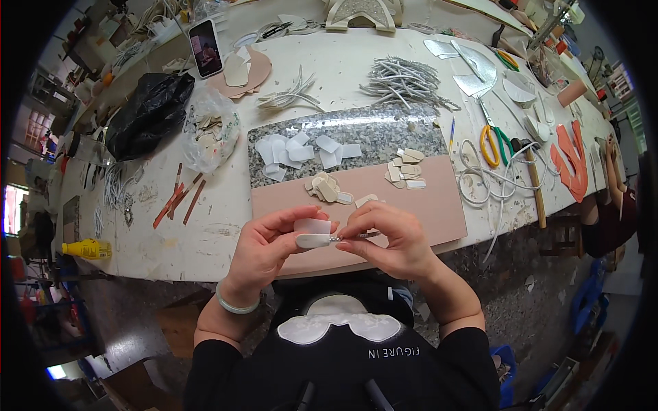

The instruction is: The person assembles small decorative items by hand at a cluttered workbench. They repeatedly pick up small white foam pieces and silver glittery strips, wrap the strips around the foam pieces, and place the finished units on the table. The process is repetitive and one-at-a-time, with no tools used.

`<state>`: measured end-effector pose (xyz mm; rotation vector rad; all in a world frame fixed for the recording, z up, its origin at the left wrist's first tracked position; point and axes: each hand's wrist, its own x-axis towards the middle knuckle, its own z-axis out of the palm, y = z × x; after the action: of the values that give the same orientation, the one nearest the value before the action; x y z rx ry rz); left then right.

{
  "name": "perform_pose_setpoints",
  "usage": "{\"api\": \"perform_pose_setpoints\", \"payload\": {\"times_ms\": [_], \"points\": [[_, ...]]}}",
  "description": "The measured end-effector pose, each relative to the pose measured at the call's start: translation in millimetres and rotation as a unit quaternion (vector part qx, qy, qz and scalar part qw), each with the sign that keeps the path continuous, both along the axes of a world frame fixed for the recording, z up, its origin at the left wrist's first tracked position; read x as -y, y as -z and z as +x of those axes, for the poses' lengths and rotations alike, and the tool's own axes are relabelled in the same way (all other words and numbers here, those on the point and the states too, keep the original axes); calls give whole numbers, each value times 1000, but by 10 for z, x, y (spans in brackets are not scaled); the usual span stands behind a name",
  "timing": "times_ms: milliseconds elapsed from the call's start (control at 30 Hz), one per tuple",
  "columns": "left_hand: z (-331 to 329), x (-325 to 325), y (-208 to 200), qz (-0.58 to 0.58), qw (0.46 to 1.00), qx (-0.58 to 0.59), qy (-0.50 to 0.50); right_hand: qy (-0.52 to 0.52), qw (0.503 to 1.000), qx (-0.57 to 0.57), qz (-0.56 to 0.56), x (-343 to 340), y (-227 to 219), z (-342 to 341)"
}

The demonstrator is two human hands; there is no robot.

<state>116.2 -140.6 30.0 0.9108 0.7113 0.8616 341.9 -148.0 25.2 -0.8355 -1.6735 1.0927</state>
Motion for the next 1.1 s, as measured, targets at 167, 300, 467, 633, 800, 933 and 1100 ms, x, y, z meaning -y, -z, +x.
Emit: {"api": "perform_pose_setpoints", "payload": {"times_ms": [167, 300, 467, 633, 800, 933, 1100], "points": [[-40, 20, 61, -12, 999, 37, 0, 24, 999, -16, -16, 6, 25, -22], [-34, 20, 72, -6, 999, 49, 0, 21, 1000, -8, 2, -14, 50, -9], [-62, 38, 79, 0, 999, 50, -4, 19, 1000, 3, 12, -31, 34, -19], [-22, 65, 26, 5, 999, 5, -38, 18, 1000, 11, 23, -43, 35, -33], [4, 73, 46, 16, 998, -12, -62, 22, 999, 20, 28, -42, 32, -50], [33, 75, 53, 29, 996, -23, -81, 28, 999, 15, 24, -34, 41, -74], [56, 77, 54, 53, 993, -35, -100, 31, 999, 21, 32, -33, 31, -83]]}}
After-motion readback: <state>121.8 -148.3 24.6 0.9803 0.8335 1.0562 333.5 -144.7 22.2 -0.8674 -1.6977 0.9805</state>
